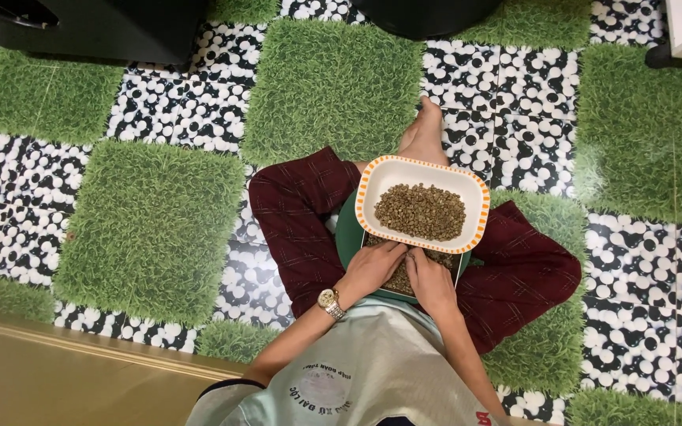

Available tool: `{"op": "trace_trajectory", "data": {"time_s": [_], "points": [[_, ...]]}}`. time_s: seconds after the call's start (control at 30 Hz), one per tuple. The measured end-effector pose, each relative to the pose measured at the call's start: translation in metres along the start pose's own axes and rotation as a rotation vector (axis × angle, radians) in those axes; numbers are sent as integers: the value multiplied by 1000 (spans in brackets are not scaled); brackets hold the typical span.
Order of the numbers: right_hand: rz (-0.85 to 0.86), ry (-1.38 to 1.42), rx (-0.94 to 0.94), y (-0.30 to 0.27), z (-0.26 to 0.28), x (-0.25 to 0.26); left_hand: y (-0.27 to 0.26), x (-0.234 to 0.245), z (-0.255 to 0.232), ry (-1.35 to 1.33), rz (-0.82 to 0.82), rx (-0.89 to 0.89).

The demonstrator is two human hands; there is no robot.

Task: Sorting and inspecting green coffee beans by hand, moving them from a bowl into a tray.

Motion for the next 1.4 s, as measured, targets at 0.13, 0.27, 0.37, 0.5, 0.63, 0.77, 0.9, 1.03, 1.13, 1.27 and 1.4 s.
{"op": "trace_trajectory", "data": {"time_s": [0.13,0.27,0.37,0.5,0.63,0.77,0.9,1.03,1.13,1.27,1.4], "points": [[0,-9,7,-1,4,3,2,4,2,-133,-5,74],[-6,-6,23,0,2,-1,-2,-7,6,-35,-34,-2],[-19,-1,37,0,-1,-3,-3,-8,5,58,-55,-58],[-36,43,36,1,-1,-2,-3,-9,5,98,-89,-88],[-53,64,52,0,5,8,7,31,-20,-11,-132,-103],[-95,100,75,-2,20,30,17,49,-33,-134,-119,-95],[-123,146,86,0,32,49,26,46,-26,-123,-116,-94],[-146,176,73,11,29,55,39,43,-18,-144,-124,-98],[-182,252,85,15,35,69,47,50,-17,-207,-107,-32],[-214,222,127,25,39,78,53,44,-7,-179,-104,11],[-231,165,131,33,25,74,55,42,-1,-177,-73,58]]}}
Point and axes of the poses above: each hand's wrist, its own y-axis towards the middle knuckle, its own x-axis out of the back of the hand, z = x × y, the point moved 9 cm from there along y, towards the middle knuckle, and after that the axes turned 6 degrees about y, right-handed, at the moved point
